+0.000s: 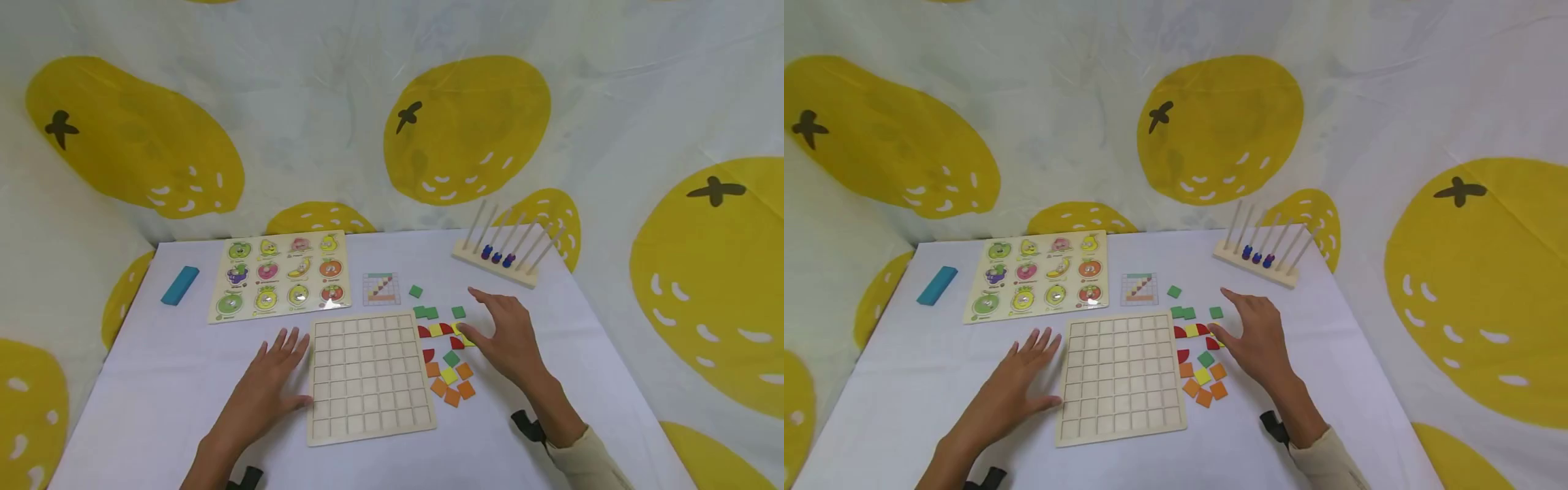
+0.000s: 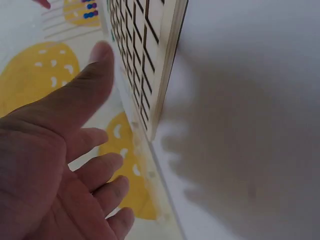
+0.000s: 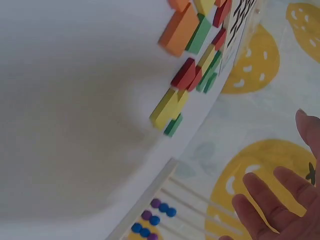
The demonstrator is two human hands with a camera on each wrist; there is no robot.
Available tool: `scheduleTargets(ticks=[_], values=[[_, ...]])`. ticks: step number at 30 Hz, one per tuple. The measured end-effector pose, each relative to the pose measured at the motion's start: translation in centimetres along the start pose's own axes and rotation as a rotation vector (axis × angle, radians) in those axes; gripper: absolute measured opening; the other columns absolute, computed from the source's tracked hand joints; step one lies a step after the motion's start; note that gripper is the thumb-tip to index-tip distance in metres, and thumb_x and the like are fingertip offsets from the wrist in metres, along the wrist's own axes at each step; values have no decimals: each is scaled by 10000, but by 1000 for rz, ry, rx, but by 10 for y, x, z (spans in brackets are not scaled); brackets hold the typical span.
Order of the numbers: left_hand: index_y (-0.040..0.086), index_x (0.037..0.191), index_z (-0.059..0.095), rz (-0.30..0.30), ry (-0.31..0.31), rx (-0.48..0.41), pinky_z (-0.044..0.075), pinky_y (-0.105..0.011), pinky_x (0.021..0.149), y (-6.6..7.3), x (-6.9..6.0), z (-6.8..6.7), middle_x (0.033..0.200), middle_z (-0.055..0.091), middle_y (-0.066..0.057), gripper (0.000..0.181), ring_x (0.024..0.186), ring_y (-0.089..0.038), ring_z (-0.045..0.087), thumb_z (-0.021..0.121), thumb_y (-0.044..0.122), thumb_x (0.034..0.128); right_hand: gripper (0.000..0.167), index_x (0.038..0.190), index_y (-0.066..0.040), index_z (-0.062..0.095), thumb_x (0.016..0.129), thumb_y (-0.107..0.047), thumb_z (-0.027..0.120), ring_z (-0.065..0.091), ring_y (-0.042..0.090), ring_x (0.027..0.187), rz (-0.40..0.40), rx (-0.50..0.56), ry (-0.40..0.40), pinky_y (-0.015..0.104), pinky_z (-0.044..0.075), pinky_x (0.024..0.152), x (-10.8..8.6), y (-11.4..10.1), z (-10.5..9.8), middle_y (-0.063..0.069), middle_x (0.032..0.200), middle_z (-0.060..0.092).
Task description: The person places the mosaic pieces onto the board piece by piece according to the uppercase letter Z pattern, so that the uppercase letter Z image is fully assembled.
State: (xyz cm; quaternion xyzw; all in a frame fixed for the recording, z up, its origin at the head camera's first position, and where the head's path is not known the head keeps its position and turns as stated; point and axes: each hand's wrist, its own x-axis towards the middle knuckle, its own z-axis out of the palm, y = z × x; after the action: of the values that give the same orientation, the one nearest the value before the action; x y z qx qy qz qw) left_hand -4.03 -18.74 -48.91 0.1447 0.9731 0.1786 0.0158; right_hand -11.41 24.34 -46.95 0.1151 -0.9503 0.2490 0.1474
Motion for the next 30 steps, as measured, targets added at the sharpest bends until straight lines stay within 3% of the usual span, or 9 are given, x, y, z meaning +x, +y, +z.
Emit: scheduleTargets(ticks=[6, 12, 22, 30], values=[[128, 1664, 364, -71, -109, -123, 246, -611, 1323, 3, -8, 16, 1740, 314, -114, 1210, 1642, -384, 238, 997, 336, 653, 692, 1473, -202, 632, 853, -340, 907, 608, 305, 1245, -16, 37, -53, 619, 463, 1113, 19, -12, 17, 91, 1289, 745], [135, 1648, 402, -136, -172, -195, 296, -599, 1306, 5, -14, 21, 1724, 373, -78, 1147, 1644, -344, 246, 987, 285, 673, 597, 1403, -181, 685, 877, -379, 884, 619, 300, 1191, -37, 24, -130, 559, 503, 1073, 45, -24, 34, 76, 1233, 754], [97, 1600, 473, -152, -167, -212, 326, -626, 1283, 6, -10, 25, 1691, 420, -85, 1089, 1631, -357, 276, 993, 238, 655, 472, 1315, -133, 746, 923, -381, 833, 637, 307, 1088, -4, -66, -248, 520, 527, 992, 81, -30, 60, 100, 1197, 766], [94, 1586, 487, -188, -175, -214, 330, -639, 1275, 8, -8, 25, 1675, 428, -89, 1103, 1626, -350, 286, 1007, 232, 622, 366, 1214, -143, 779, 921, -353, 838, 607, 270, 1038, 107, -114, -337, 472, 510, 973, 99, -28, 81, 68, 1103, 757]])
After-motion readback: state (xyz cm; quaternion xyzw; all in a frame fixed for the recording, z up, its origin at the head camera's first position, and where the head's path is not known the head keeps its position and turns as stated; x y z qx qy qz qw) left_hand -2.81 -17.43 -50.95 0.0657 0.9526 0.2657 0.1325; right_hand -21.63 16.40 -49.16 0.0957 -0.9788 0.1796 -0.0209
